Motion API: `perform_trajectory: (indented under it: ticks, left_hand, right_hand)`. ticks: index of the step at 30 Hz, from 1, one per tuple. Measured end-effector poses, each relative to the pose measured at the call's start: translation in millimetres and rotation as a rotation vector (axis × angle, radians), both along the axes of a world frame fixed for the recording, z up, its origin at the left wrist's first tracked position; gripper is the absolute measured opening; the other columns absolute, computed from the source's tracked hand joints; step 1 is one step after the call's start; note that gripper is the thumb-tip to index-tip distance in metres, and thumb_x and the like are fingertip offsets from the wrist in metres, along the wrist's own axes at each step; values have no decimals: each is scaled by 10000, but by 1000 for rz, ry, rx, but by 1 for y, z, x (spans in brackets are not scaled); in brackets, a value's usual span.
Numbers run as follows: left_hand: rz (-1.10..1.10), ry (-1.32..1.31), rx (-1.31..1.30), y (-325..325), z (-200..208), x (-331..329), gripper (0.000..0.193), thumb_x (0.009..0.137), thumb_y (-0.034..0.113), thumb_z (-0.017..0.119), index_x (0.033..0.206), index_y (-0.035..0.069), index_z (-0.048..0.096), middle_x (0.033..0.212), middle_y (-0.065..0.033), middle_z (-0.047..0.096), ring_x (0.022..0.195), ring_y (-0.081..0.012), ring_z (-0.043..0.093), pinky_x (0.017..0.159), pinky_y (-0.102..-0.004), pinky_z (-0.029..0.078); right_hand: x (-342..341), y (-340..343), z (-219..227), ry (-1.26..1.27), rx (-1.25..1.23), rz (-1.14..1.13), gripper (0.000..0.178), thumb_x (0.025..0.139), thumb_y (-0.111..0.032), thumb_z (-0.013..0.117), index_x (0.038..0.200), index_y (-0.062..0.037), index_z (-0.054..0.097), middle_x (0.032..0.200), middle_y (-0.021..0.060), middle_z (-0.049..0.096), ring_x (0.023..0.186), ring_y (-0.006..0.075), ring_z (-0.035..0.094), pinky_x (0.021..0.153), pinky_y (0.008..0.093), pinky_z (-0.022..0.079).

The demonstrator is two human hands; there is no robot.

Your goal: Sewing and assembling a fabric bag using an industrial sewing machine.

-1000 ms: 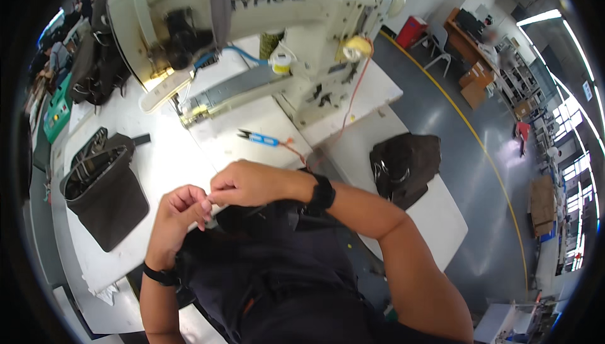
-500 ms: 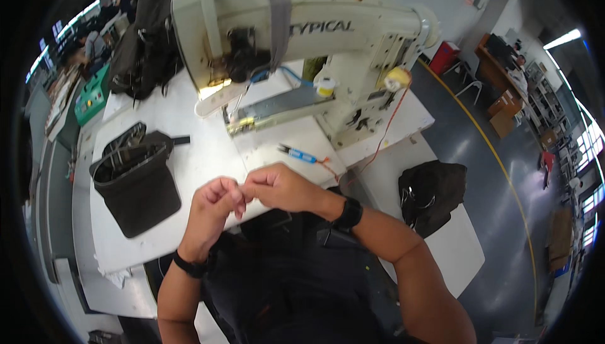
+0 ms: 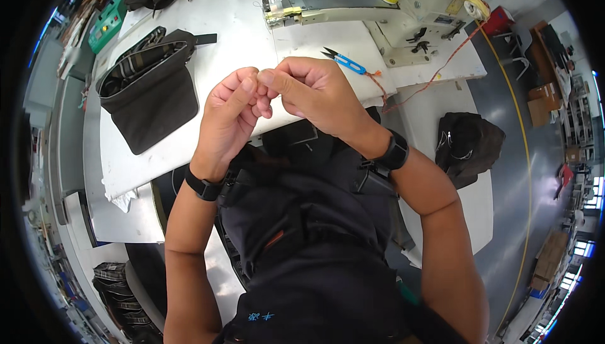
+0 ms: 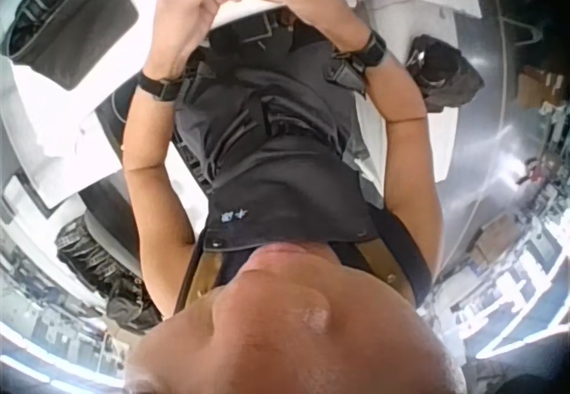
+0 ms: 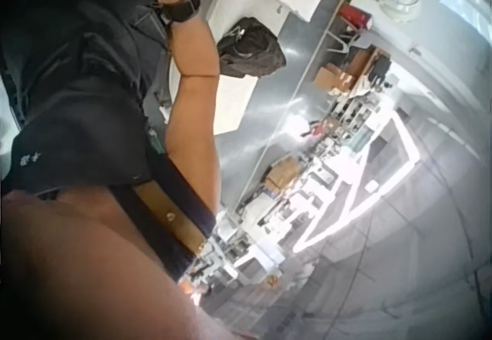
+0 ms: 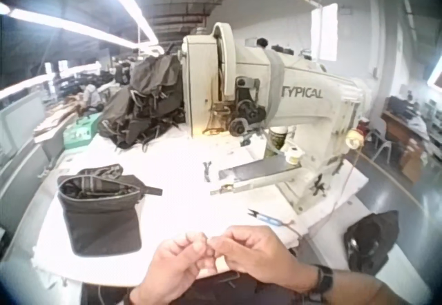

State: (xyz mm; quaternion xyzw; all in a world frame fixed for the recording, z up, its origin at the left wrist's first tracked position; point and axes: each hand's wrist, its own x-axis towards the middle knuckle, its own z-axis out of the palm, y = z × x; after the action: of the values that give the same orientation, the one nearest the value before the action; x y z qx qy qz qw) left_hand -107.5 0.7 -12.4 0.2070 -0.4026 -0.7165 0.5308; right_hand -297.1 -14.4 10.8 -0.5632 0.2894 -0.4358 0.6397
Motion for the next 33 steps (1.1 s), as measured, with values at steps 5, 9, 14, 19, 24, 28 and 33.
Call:
perform_trajectory:
  ticks: [5,9,14,19,24,28,33]
  left_hand:
    - [-86,20,4,-5,-3,8,213,1073,190,607,1130,-5,670,987,-63,700,841,-112,680,761,-270,600]
    - [-102,-28,38,-6,-2,14,202,1047,158,650,1126,-22,696,993,-83,729,858,-126,703,767,-275,611]
    - [-38,-317,-1,-2,-1,16,173,1010,162,703,1046,-7,715,933,-76,737,811,-110,698,767,-258,592]
    - [-41,-256,-32,2,-11,9,181,1049,191,650,1077,14,674,946,-71,715,782,-95,673,759,-247,565]
    - [-208,56,66,-2,-19,9,211,1061,210,634,1088,5,673,969,-59,713,848,-118,698,792,-263,593]
    - [-145,84,140,-1,-19,10,230,1066,212,625,1112,-7,677,999,-69,722,847,-124,698,794,-263,594]
    - [38,-90,123,3,-11,9,261,1056,211,641,1180,-15,685,1069,-89,738,854,-121,699,765,-266,597]
  right_hand:
    - [-6,-3,1,73,-11,53,287,1075,-243,621,957,4,707,733,-7,624,537,17,442,476,200,374]
    - [-12,-7,0,192,-62,69,268,1066,-226,633,951,1,717,721,-25,605,546,17,436,492,201,358]
    - [-17,-12,-2,442,-355,20,250,1018,-205,669,909,7,742,671,-47,569,597,22,412,530,238,320]
    - [-18,-8,-1,345,-142,85,254,1026,-203,665,905,9,734,674,-31,597,567,23,426,505,228,321]
    - [-9,-4,-12,47,157,107,251,1043,-208,666,898,-7,703,682,-15,626,507,17,401,460,200,306]
    - [-15,-6,-18,-220,428,336,310,1085,-261,599,899,-30,690,594,-54,507,464,32,332,457,222,285]
    - [-19,-8,-24,-405,658,540,482,1144,-371,419,769,-115,579,523,-86,312,420,45,288,445,242,257]
